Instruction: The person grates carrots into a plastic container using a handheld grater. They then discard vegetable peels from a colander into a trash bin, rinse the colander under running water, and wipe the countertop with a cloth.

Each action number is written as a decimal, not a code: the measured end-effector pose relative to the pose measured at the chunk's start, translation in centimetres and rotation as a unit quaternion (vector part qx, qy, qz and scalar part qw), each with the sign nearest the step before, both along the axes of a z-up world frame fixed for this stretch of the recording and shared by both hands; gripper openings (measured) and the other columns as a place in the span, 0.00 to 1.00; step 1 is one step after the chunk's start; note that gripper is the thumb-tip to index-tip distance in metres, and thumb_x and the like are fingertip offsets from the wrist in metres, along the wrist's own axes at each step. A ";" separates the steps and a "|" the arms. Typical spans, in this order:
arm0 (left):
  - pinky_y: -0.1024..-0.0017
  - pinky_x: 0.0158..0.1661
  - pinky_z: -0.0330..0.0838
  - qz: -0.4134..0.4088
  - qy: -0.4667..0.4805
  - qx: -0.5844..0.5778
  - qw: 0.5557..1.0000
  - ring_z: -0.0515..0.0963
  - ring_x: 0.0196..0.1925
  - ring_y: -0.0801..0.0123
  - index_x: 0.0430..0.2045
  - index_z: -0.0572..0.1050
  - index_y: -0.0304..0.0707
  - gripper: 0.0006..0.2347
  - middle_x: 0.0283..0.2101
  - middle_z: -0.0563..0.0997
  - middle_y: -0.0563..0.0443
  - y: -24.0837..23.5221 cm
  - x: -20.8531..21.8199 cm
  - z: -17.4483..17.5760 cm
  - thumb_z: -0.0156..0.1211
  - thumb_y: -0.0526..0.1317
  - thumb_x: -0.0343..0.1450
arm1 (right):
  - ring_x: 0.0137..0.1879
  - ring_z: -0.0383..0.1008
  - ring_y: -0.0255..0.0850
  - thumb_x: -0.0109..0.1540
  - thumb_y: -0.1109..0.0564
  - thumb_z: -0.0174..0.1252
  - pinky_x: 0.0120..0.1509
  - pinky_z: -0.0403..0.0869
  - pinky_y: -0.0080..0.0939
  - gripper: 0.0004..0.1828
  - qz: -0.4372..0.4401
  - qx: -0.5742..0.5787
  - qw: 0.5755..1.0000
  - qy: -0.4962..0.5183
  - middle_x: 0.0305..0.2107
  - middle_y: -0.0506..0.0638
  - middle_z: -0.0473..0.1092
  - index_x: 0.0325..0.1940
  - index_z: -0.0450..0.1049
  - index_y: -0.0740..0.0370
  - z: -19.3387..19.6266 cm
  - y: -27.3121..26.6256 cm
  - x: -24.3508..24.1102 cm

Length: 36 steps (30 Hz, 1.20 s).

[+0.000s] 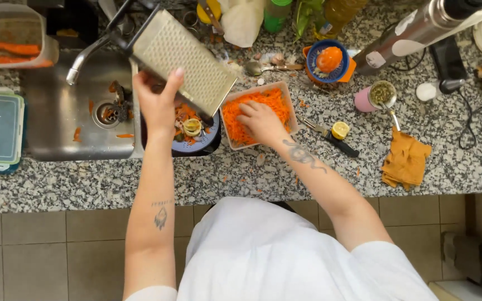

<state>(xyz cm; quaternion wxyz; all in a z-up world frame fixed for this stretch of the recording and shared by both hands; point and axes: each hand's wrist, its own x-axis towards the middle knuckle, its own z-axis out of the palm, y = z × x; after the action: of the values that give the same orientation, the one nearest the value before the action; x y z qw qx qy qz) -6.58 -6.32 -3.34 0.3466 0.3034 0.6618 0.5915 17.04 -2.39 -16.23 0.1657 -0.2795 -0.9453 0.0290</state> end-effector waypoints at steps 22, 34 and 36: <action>0.58 0.61 0.55 0.162 0.163 0.121 0.966 0.60 0.61 0.66 0.55 0.57 0.42 0.34 0.56 0.63 0.47 -18.8 -18.5 -3.7 0.76 0.31 0.60 | 0.56 0.70 0.52 0.60 0.62 0.59 0.55 0.71 0.45 0.19 -0.124 0.007 0.989 0.074 0.52 0.57 0.70 0.56 0.74 0.59 5.3 -3.2 1.8; 0.65 0.60 0.57 0.003 0.067 -0.018 0.998 0.62 0.63 0.63 0.60 0.37 0.34 0.43 0.64 0.55 0.35 -16.3 -34.3 -12.5 0.69 0.30 0.60 | 0.41 0.68 0.46 0.56 0.52 0.74 0.41 0.68 0.45 0.12 -0.368 0.073 0.926 -0.045 0.32 0.48 0.68 0.28 0.78 0.56 7.3 -7.6 -7.3; 0.60 0.59 0.59 -0.020 0.066 -0.018 0.997 0.62 0.65 0.52 0.61 0.35 0.41 0.44 0.65 0.54 0.31 -14.3 -35.0 -12.3 0.70 0.37 0.63 | 0.46 0.68 0.54 0.64 0.58 0.63 0.49 0.66 0.50 0.12 -0.304 0.040 0.950 0.062 0.39 0.58 0.69 0.48 0.74 0.68 8.1 -8.0 -10.5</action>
<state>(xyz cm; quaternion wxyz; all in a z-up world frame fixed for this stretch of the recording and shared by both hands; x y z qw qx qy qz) -41.53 -20.61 -15.67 0.3197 0.3486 0.6876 0.5509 6.58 -10.41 -8.12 0.2359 -0.5446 -0.8037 -0.0435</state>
